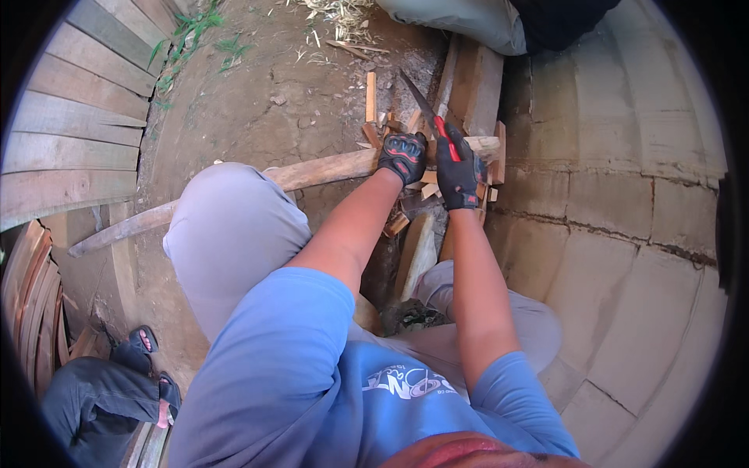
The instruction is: The person sits on the ground and uses a red-handled machete to split a small piece of wood held between their legs. They repeatedly strike the wood to break it into smaller pieces, which accumulate on the ground. Another person is visible in the background working with larger planks.
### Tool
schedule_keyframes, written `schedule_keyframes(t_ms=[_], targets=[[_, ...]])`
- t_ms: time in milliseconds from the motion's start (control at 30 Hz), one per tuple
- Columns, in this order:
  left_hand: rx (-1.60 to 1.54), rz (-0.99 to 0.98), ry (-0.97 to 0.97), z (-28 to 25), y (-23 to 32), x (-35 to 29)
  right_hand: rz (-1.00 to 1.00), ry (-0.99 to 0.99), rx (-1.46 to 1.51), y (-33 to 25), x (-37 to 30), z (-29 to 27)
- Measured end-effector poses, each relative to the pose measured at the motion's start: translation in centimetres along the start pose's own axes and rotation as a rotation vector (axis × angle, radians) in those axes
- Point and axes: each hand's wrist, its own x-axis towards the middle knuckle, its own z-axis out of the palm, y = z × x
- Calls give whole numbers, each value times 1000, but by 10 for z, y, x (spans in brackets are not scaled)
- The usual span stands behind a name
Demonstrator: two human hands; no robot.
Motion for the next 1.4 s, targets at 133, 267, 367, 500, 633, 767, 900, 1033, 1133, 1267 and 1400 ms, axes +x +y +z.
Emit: schedule_keyframes(t_ms=[133,267,367,500,633,767,900,1033,1133,1267,1400], targets=[[-33,4,-73,-4,-3,-1,4,-18,67,8,-11,-3],[-44,37,-102,-5,-3,3,42,-13,-36,-9,-31,-29],[24,15,-71,1,-5,3,128,-152,-145,-56,-65,-72],[-44,29,-82,-3,-10,1,115,-248,-298,-116,-139,-151],[29,32,-79,-12,0,-1,314,-182,-162,-156,-194,-225],[49,47,-12,-5,-10,-1,462,-171,-131,-167,-194,-230],[-23,3,-69,-7,-5,-2,202,-143,-134,-129,-148,-174],[22,34,20,5,-8,-3,66,-104,-198,-68,-68,-91],[-19,26,14,1,-3,-5,52,-62,-179,-24,-20,-25],[-81,10,-33,-3,2,-2,16,-21,-109,4,6,9],[-87,10,-45,2,-13,-1,81,-132,31,-7,-5,-5]])
